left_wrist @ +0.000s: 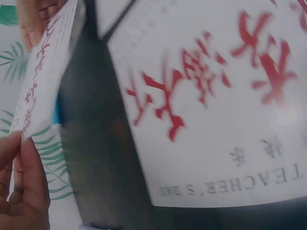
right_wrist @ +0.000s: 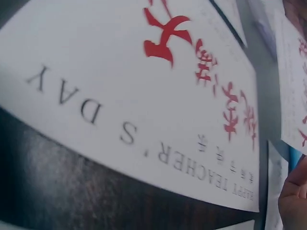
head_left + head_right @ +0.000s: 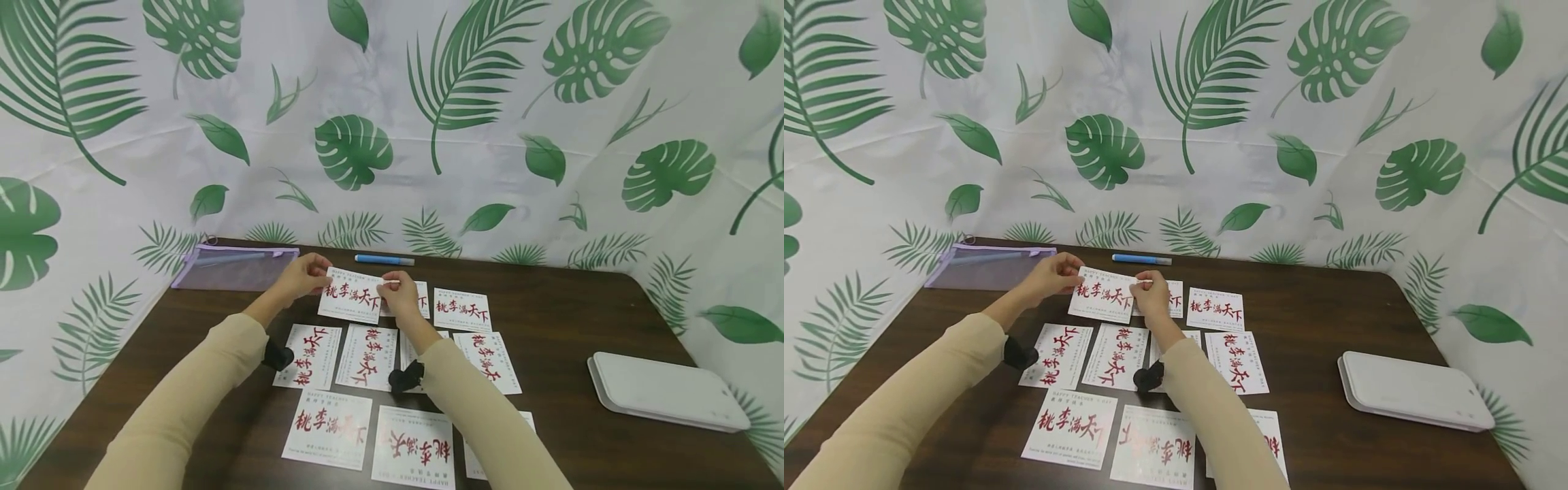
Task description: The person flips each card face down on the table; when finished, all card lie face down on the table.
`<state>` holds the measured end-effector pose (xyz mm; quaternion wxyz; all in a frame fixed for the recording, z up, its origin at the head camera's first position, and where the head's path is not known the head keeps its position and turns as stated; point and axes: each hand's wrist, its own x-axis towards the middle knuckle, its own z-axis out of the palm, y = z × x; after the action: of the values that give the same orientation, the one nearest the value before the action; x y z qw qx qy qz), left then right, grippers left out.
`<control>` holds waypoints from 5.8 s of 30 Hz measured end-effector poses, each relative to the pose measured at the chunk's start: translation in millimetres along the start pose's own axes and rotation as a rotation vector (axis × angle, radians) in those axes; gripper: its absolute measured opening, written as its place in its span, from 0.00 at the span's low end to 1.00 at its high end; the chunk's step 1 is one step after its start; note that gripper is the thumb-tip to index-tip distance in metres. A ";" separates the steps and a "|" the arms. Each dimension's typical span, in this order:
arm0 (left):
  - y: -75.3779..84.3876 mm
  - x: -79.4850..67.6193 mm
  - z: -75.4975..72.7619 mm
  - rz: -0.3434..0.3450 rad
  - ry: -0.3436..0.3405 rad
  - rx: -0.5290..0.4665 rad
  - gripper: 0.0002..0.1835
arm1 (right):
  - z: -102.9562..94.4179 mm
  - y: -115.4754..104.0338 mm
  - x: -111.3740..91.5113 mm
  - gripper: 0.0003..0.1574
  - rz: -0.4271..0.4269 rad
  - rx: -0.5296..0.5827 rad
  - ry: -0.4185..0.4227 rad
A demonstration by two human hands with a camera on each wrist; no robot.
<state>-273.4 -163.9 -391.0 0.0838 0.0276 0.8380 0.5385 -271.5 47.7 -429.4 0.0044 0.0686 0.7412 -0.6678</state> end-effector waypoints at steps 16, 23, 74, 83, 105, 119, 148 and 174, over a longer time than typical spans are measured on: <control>44.0 -9.9 23.2 -0.011 0.205 -0.286 0.17 | 23.3 -21.3 -34.4 0.16 -0.692 -0.414 -0.003; 61.5 -9.1 36.6 0.055 0.261 -0.282 0.16 | 17.1 -23.5 -35.2 0.11 -0.825 -0.492 0.059; -33.3 -31.0 10.5 -0.002 0.333 0.440 0.21 | 44.4 7.0 -34.0 0.12 -0.229 -0.491 0.130; -32.2 -31.6 8.2 -0.024 0.300 0.466 0.21 | 48.4 6.9 -34.1 0.12 -0.219 -0.543 0.138; -6.4 -20.2 11.7 0.083 0.193 0.466 0.19 | -19.6 -13.8 -2.7 0.15 -0.299 -0.381 0.248; 24.3 12.5 73.9 0.057 -0.055 0.340 0.32 | -83.9 9.5 11.5 0.22 -0.099 -0.495 0.087; 27.0 27.7 96.9 0.041 -0.011 0.417 0.30 | -86.5 7.9 22.8 0.20 -0.072 -0.580 0.034; 36.8 19.9 84.2 -0.025 0.054 -0.229 0.16 | -89.5 1.4 5.6 0.17 -0.274 -0.291 0.103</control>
<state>-280.2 -70.1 -394.1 0.0705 -0.0069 0.7734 0.6300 -269.2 137.0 -421.6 -0.1146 -0.0003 0.8314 -0.5437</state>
